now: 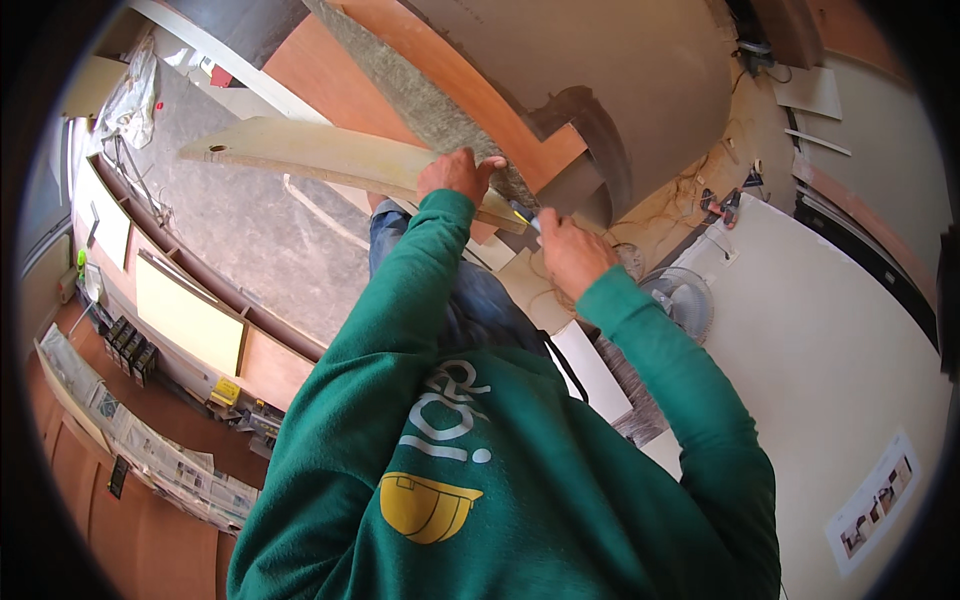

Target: The person cuts a piece of wood using a utility knife and a straight edge, then applies adhesive to the cut piece using a red spreader. The person works barefoot on a workbench in a workshop.

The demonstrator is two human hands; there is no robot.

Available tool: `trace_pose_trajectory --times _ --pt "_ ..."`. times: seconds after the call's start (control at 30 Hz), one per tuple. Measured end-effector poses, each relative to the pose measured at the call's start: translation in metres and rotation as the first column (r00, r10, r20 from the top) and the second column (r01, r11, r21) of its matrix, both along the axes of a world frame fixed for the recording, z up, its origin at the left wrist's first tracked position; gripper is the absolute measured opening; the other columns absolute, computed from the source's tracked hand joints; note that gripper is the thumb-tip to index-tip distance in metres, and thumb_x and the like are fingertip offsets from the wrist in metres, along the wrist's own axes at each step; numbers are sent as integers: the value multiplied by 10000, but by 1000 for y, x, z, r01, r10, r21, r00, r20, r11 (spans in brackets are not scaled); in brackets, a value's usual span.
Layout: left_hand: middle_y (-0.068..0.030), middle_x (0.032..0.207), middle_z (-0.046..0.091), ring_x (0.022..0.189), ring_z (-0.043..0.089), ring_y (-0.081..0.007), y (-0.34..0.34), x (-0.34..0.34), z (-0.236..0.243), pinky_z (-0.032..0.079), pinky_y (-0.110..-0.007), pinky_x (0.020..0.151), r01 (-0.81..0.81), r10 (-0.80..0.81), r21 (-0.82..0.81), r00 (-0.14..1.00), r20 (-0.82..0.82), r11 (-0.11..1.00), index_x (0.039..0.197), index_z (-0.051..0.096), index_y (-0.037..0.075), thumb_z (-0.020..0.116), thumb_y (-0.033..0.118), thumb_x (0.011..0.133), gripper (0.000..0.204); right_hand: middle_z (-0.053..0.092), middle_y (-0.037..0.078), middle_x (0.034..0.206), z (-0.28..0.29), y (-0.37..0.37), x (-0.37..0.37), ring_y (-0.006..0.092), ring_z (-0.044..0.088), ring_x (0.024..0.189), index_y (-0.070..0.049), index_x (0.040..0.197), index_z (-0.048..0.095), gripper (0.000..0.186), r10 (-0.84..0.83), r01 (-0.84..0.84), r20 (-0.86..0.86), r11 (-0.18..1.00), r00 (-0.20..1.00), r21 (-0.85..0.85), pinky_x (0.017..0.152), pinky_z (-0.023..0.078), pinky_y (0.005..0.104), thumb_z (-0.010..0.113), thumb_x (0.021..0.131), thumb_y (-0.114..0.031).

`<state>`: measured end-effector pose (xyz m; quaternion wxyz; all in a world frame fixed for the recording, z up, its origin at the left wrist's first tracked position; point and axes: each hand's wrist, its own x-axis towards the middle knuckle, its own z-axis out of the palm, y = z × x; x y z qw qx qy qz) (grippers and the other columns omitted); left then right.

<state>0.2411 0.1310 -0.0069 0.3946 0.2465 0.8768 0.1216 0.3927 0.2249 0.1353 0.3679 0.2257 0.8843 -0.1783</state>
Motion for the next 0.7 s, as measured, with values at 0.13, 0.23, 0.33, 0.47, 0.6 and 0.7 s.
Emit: trace_pose_trajectory --times 0.13,0.23,0.33,0.47,0.6,0.7 --pt "-216 979 742 947 721 -401 7 4 0 573 -492 797 -23 23 -17 1000 -3 1000 1013 691 57 571 757 880 723 683 273 1011 -47 -1 -32 463 695 937 -1 1117 491 206 57 -57 -10 997 998 -46 804 557 550 530 928 -73" --pt "-210 978 743 942 720 -405 7 6 -5 573 -496 793 -50 50 -21 999 -8 999 1014 678 55 587 772 855 741 697 280 1014 -78 0 -52 457 701 970 10 1147 512 237 95 -93 14 991 995 -96 812 564 551 521 930 -84" --pt "-204 974 742 938 716 -407 9 3 -12 569 -499 794 -75 75 -13 997 -27 997 1009 668 56 574 790 848 757 718 266 1030 -88 -3 -57 436 710 985 21 1139 579 261 63 -59 50 995 997 -78 855 570 524 544 915 -108" --pt "-204 986 742 945 716 -406 18 2 -20 568 -494 804 -68 67 -25 997 -34 997 1029 674 64 536 817 849 786 735 242 1012 -50 25 -42 404 723 981 17 1106 643 262 59 -55 78 997 995 -47 867 577 494 565 896 -117" --pt "-208 995 745 968 717 -403 20 7 -19 570 -485 817 -56 55 -44 998 -21 997 1043 711 61 490 839 855 830 714 255 1081 11 65 49 400 717 985 -20 1187 639 316 189 -179 429 982 884 -64 857 572 495 565 898 -122" --pt "-211 1001 746 985 717 -399 32 -6 -13 569 -482 831 2 -6 -79 999 -50 997 1030 734 49 466 838 873 848 641 242 1157 55 69 79 396 676 1038 -74 1365 542 484 -11 -11 256 996 967 84 867 555 499 583 882 -70"
